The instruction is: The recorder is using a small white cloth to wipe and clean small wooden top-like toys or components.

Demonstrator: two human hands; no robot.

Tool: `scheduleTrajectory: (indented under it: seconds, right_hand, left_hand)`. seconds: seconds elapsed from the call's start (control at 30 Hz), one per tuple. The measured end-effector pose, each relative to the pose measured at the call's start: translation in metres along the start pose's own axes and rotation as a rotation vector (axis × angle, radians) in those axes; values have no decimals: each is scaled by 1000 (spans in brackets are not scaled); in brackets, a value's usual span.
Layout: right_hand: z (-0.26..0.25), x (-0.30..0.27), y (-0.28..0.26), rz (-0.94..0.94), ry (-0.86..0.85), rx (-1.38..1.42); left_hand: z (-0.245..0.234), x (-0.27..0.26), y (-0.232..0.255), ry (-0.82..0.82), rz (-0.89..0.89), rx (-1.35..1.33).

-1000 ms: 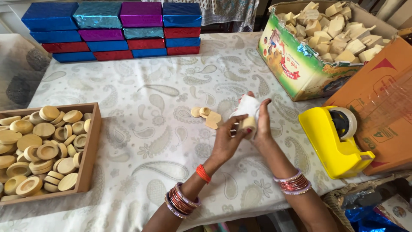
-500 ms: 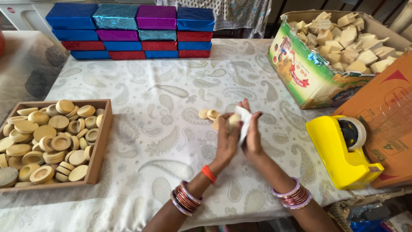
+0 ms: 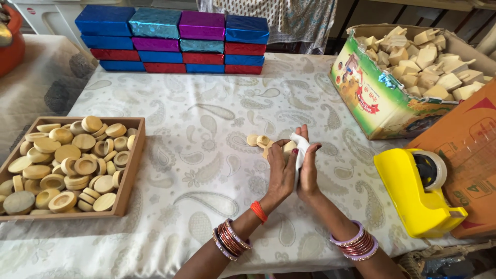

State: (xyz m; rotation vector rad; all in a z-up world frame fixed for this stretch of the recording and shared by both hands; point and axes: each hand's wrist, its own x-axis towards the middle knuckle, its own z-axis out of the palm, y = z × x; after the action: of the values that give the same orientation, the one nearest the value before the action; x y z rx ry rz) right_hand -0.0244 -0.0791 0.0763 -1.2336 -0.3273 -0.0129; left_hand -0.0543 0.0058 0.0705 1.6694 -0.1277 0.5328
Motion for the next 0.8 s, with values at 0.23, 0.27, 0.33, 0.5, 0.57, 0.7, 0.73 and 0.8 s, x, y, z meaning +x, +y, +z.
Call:
scheduleTrajectory:
  seconds: [0.23, 0.27, 0.33, 0.5, 0.57, 0.7, 0.73, 0.8]
  right_hand:
    - [-51, 27, 5, 15, 76, 160]
    - [-48, 25, 4, 15, 74, 161]
    - [-41, 22, 4, 76, 103, 165]
    - [9, -5, -6, -86, -21, -57]
    - [11, -6, -7, -193, -82, -221]
    - [-19, 15, -7, -243, -49, -273]
    - [-29, 23, -9, -244, 23, -199]
    - [-36, 26, -10, -141, 131, -121]
  left_hand:
    - [3, -28, 28, -231, 24, -81]
    - [2, -26, 28, -229, 25, -80]
    - [-1, -22, 27, -251, 19, -118]
    - [-3, 6, -2, -72, -72, -99]
    - [-3, 7, -10, 11, -35, -125]
    - [4, -6, -3, -111, -42, -175]
    - [4, -10, 6, -264, -120, -255]
    - [5, -12, 11, -304, -123, -271]
